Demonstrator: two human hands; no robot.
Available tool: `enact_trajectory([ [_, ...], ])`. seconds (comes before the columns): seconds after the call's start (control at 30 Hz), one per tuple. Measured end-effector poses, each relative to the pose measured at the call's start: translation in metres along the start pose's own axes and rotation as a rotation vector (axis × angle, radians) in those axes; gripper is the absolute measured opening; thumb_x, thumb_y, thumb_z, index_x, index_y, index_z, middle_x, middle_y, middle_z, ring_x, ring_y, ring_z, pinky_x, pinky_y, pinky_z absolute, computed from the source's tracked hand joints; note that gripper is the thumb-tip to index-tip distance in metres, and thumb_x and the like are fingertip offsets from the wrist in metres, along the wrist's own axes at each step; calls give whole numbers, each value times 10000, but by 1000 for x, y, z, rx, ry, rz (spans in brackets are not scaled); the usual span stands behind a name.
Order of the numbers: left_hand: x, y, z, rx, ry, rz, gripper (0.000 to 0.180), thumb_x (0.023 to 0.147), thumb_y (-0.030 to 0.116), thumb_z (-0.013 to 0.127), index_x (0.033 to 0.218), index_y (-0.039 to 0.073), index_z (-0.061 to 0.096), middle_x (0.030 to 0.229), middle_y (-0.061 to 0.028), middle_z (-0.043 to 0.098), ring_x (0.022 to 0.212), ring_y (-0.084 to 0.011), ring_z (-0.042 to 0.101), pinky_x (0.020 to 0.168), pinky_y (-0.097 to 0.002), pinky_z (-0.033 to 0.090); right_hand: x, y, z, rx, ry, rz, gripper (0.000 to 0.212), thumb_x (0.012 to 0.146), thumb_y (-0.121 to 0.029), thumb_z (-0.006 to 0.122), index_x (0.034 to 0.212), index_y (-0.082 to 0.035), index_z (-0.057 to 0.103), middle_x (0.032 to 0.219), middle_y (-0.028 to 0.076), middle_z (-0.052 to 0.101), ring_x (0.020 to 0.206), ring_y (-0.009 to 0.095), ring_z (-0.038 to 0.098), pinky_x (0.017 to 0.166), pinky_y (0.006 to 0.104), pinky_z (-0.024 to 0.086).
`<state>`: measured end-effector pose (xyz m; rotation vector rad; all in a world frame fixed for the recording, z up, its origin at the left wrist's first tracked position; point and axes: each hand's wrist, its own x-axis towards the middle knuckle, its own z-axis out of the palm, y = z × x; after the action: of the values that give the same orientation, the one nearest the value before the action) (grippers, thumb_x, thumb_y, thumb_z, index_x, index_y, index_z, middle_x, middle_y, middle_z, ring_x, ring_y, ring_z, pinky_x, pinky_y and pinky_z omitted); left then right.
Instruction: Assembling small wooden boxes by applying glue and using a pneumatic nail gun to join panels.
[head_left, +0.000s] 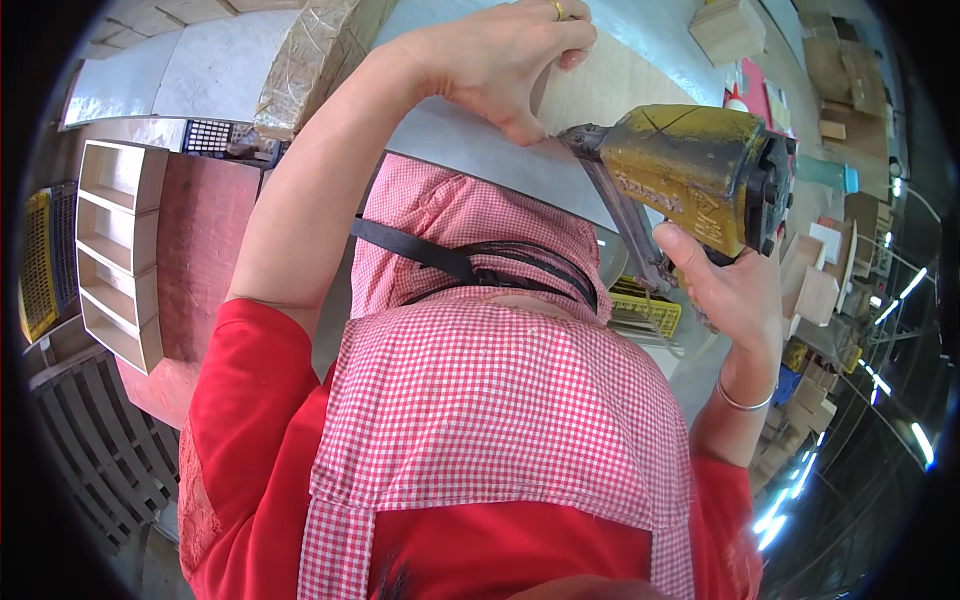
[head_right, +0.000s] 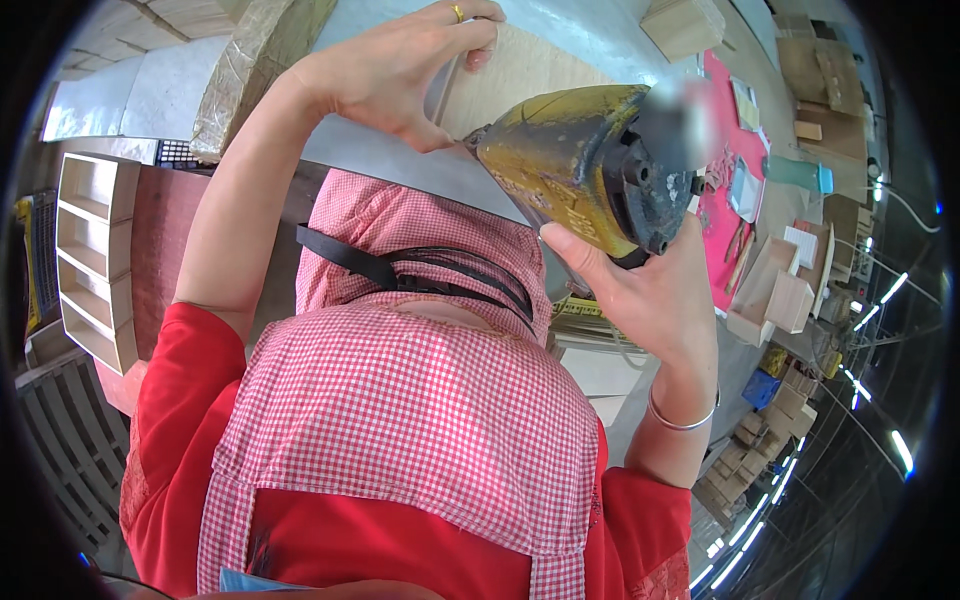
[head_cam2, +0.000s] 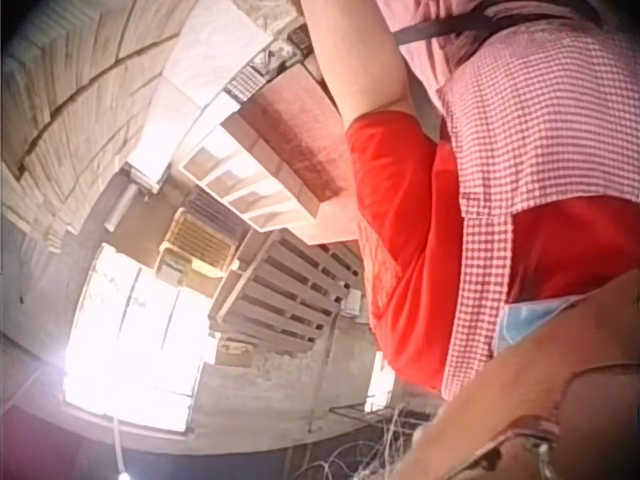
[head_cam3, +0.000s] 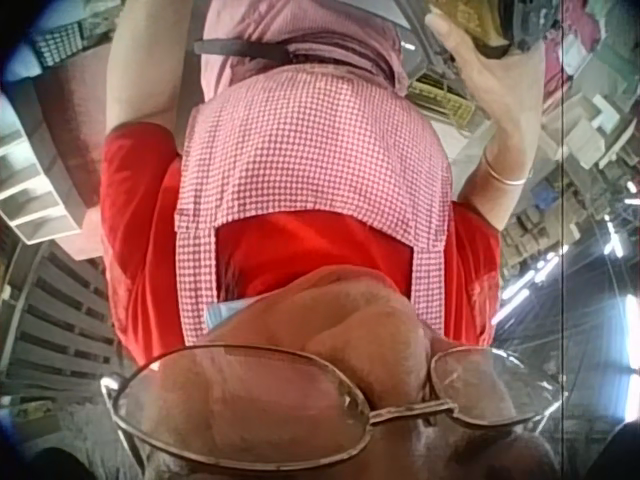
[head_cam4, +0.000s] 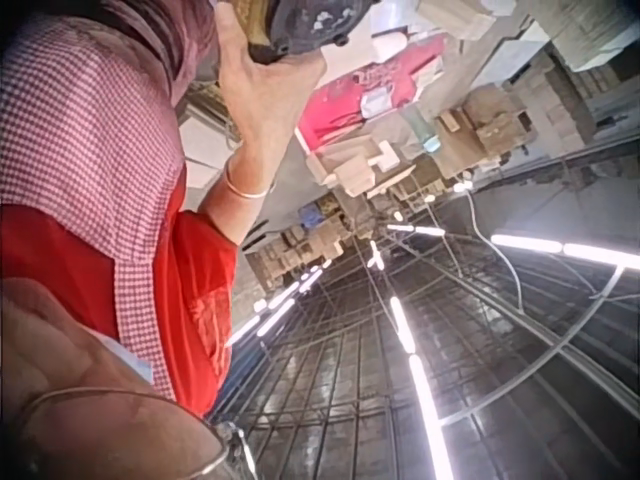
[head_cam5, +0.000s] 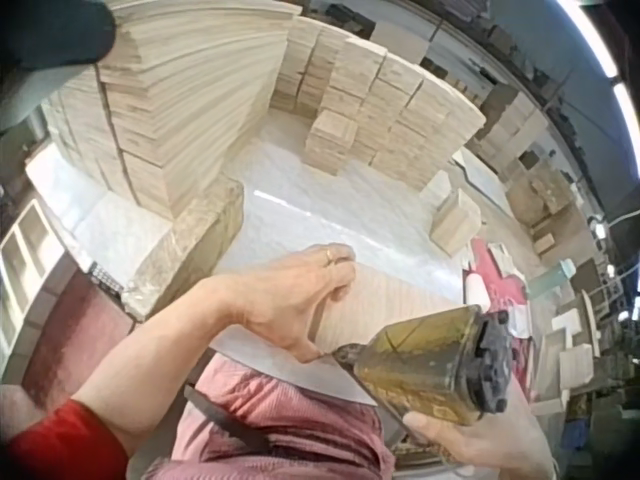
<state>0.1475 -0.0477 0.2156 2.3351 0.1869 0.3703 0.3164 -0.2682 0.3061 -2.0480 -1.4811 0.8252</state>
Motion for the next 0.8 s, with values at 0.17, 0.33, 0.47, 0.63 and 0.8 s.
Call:
enact_trajectory([
  [0.17, 0, -7, -1, -2, -12, -14, 588, 532, 181, 812, 957, 16, 440, 1050, -185, 454, 990, -369, 485, 852, -407, 437, 5, 2, 12, 56, 40, 76, 343, 855, -291, 788, 1050, -26, 692, 688, -28, 593, 551, 42, 498, 469, 221, 389],
  [0.33, -1, -3, -7, 65, -20, -9, 556, 592, 210, 799, 1015, -5, 510, 1095, -209, 515, 1035, -383, 511, 881, -410, 436, 2, 12, 25, -3, 63, -70, 334, 856, -276, 786, 1044, -16, 692, 700, -22, 603, 551, 45, 508, 473, 223, 401],
  [0.47, -5, -36, 24, 155, 121, 22, 638, 537, 246, 830, 1034, 32, 492, 1321, -208, 475, 1194, -387, 494, 1004, -469, 425, 4, 19, 28, -65, 100, -226, 327, 857, -264, 784, 1039, -8, 692, 709, -18, 612, 551, 46, 516, 477, 225, 410],
  [0.63, -56, -26, 34, 149, 261, -62, 720, 560, 228, 836, 1149, 18, 480, 1408, -226, 405, 1255, -407, 449, 1045, -479, 400, 11, 25, 29, 44, 173, -327, 285, 862, -229, 776, 1017, -5, 693, 717, -13, 626, 550, 49, 529, 479, 223, 416],
  [0.8, -109, 8, 68, 349, 544, -355, 934, 565, 308, 864, 1339, 9, 435, 1333, -235, 429, 1214, -405, 457, 1015, -461, 412, -10, 24, 20, 146, 83, 58, 342, 843, -76, 759, 1135, 53, 638, 1064, 101, 715, 931, 165, 679, 817, 306, 529],
])
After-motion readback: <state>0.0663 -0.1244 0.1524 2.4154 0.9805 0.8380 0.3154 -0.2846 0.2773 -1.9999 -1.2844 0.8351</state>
